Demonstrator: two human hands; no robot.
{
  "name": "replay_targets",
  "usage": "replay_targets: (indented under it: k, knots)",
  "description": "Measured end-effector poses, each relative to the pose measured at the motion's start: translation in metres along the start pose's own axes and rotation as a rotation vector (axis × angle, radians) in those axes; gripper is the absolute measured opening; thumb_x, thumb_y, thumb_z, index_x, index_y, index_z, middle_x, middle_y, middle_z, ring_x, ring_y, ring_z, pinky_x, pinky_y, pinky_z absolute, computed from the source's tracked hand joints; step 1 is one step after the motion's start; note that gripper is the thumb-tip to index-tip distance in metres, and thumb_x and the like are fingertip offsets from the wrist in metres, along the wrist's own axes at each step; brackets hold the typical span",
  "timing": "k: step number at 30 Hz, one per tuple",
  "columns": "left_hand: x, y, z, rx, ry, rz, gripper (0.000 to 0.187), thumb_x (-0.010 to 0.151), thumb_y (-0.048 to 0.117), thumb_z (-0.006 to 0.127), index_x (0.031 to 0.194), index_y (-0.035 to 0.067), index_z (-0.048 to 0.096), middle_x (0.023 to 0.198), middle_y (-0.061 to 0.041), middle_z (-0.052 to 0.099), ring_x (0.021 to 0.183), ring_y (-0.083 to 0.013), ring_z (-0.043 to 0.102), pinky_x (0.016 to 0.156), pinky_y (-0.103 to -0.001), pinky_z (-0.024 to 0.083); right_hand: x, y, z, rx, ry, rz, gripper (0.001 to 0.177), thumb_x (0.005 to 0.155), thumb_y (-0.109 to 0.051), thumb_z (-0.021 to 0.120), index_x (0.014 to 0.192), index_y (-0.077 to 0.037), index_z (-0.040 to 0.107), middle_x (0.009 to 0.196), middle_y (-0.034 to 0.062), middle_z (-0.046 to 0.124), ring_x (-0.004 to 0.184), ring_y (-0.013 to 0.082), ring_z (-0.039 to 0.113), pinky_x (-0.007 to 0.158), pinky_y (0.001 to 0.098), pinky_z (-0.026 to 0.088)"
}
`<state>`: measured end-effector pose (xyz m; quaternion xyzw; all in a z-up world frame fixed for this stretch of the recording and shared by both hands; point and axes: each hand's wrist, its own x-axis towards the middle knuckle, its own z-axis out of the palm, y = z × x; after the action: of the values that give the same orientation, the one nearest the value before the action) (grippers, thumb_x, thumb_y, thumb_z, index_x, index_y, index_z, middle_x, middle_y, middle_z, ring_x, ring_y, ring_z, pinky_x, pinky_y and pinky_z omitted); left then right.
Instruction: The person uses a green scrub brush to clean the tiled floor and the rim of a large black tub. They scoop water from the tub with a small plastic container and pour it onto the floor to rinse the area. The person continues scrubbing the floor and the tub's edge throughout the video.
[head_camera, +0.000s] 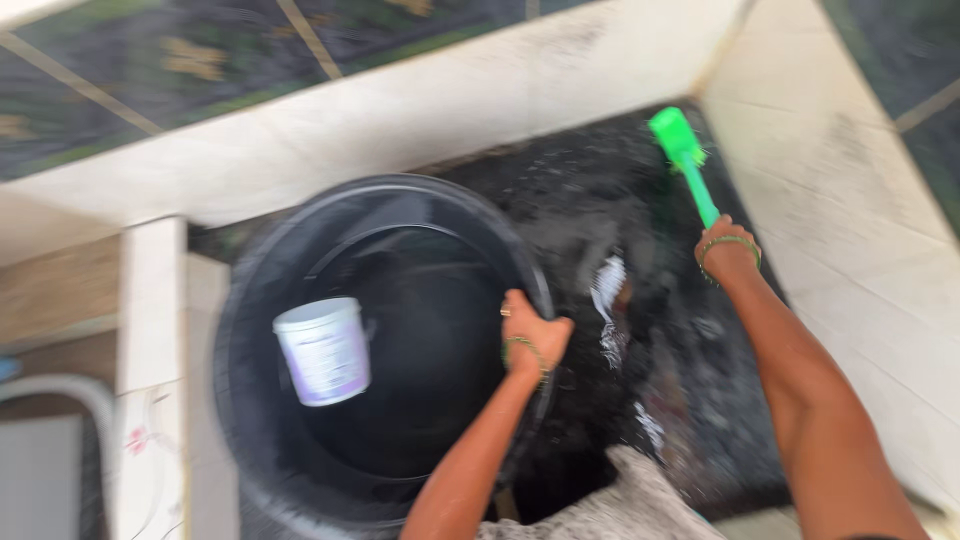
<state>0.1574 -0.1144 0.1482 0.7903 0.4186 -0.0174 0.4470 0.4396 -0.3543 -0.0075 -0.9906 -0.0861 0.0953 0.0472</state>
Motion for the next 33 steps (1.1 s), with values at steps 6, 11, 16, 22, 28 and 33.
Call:
replay_targets:
  k: [6,11,16,22,28,33]
  knots:
    - [0.005,-0.003,0.009,-0.044,0.013,-0.009,0.081,0.068,0.024,0.077,0.135,-0.004,0.039,0.136,-0.028,0.050,0.124,-0.0456,0.054,0.105,-0.047,0.047,-0.041,-0.138,0.067,-0.103,-0.210,-0.225,0.066,0.099,-0.014,0.054,0.158,-0.004,0.027,0.121,0.0265,0.068,0.107,0.0459,0.070,0.087,0.0550,0.057]
    - [0.003,-0.004,0.005,-0.074,0.010,-0.021,0.093,0.067,0.027,0.081,0.143,-0.002,0.036,0.142,-0.025,0.048,0.130,-0.0423,0.052,0.109,-0.044,0.046,-0.071,-0.160,0.042,-0.071,-0.408,-0.254,0.058,0.101,-0.043,0.037,0.149,-0.013,0.048,0.132,0.0189,0.068,0.123,0.0391,0.065,0.106,0.0515,0.049]
    - [-0.002,0.002,-0.002,-0.086,-0.020,-0.071,0.089,0.069,0.026,0.080,0.143,0.000,0.039,0.145,-0.022,0.048,0.130,-0.0392,0.054,0.108,-0.043,0.048,-0.052,-0.103,0.003,0.052,-0.346,-0.098,0.083,0.102,-0.067,0.016,0.128,-0.013,0.073,0.134,0.0176,0.070,0.128,0.0420,0.063,0.114,0.0513,0.044]
    - [-0.004,0.007,-0.004,-0.049,-0.004,-0.057,0.085,0.071,0.026,0.082,0.141,-0.002,0.042,0.143,-0.022,0.050,0.128,-0.0383,0.056,0.107,-0.043,0.049,-0.043,-0.072,-0.014,0.038,-0.210,0.023,0.047,0.106,-0.039,0.045,0.139,-0.007,0.051,0.125,0.0251,0.070,0.118,0.0444,0.069,0.098,0.0579,0.054]
    - [-0.001,0.001,0.001,-0.033,0.003,-0.030,0.082,0.071,0.025,0.080,0.139,-0.004,0.044,0.141,-0.024,0.050,0.125,-0.0399,0.058,0.105,-0.044,0.050,-0.092,-0.111,0.028,-0.234,-0.311,-0.352,0.109,0.066,-0.034,0.084,0.153,-0.002,0.026,0.118,0.0210,0.073,0.111,0.0384,0.073,0.088,0.0468,0.061]
    - [-0.002,0.005,-0.003,-0.024,-0.023,-0.046,0.086,0.072,0.028,0.081,0.141,-0.005,0.042,0.140,-0.024,0.052,0.125,-0.0380,0.060,0.104,-0.043,0.052,-0.105,-0.109,0.019,-0.355,-0.508,-0.452,0.088,0.093,-0.042,0.060,0.164,-0.017,0.015,0.118,0.0141,0.075,0.113,0.0326,0.073,0.096,0.0470,0.057]
